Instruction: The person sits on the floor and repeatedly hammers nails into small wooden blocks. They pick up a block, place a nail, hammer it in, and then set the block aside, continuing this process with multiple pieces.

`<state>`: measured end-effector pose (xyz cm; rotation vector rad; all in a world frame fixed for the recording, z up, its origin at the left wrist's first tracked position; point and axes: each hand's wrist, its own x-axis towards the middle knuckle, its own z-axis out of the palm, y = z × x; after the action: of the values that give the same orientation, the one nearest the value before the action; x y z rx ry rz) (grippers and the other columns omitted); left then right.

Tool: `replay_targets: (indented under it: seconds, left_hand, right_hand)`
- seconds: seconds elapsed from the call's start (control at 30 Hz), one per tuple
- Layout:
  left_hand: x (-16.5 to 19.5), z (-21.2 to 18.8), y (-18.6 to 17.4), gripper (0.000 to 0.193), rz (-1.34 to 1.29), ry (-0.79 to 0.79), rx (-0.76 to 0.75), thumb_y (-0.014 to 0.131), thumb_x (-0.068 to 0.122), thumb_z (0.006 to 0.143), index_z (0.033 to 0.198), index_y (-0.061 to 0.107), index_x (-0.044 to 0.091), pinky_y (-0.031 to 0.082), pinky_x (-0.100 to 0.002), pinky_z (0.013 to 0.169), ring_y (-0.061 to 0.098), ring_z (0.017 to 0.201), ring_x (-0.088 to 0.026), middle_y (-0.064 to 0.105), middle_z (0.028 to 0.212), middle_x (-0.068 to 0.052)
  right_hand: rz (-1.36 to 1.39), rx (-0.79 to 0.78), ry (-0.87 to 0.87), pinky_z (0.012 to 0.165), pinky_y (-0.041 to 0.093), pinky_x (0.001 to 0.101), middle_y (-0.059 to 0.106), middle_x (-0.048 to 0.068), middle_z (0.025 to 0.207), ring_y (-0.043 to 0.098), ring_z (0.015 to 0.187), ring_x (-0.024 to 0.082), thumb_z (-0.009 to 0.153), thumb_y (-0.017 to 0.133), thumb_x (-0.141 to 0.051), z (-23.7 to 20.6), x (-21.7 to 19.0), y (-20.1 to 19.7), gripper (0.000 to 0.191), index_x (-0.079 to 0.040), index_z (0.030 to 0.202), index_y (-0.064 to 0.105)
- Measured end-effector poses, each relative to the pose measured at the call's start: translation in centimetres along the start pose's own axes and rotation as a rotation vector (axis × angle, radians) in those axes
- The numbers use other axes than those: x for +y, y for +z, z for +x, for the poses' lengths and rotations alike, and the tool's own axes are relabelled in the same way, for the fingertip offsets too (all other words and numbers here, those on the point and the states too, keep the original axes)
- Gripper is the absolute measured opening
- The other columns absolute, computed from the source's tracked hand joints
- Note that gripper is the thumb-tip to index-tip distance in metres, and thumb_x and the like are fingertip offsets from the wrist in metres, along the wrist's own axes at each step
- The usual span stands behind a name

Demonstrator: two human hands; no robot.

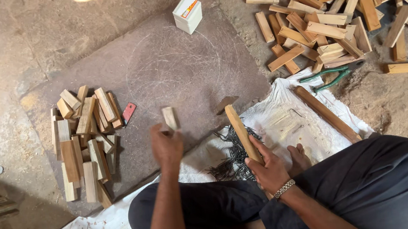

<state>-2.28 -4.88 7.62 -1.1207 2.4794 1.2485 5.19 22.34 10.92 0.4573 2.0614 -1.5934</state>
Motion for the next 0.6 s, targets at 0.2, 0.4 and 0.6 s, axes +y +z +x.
replay_targets:
  seconds: [0.2,0.4,0.6]
  left_hand:
    - [1.7,-2.3,2.4,0.050,0.228,0.572,0.138,0.071,0.006,0.079,0.128,0.062,0.009,0.045,-0.048,0.102,0.060,0.119,-0.035,0.065,0.126,-0.015]
    - [4.0,1.6,0.8,0.039,0.843,0.802,-0.051,0.071,0.013,0.085,0.124,0.066,0.010,0.030,-0.046,0.119,0.053,0.130,-0.028,0.064,0.129,-0.010]
    - [3.2,2.4,2.4,0.038,0.669,0.705,0.045,0.071,0.023,0.089,0.124,0.066,0.007,0.036,-0.046,0.112,0.057,0.119,-0.031,0.065,0.121,-0.015]
  right_hand:
    - [0.176,-0.057,0.139,0.034,0.041,0.0253,0.055,0.000,0.061,0.047,0.042,0.008,0.091,0.067,-0.015,-0.4,-1.3,-0.3,0.077,-0.032,0.159,0.036]
    - [0.185,-0.087,0.125,0.034,0.042,0.0246,0.056,0.000,0.062,0.047,0.042,0.007,0.091,0.066,-0.016,-0.4,-1.3,-0.4,0.076,-0.030,0.159,0.035]
    - [-0.091,0.021,-0.160,0.056,0.051,0.0359,0.063,0.014,0.093,0.059,0.071,0.021,0.094,0.068,-0.018,0.2,0.4,-0.3,0.074,-0.025,0.162,0.039]
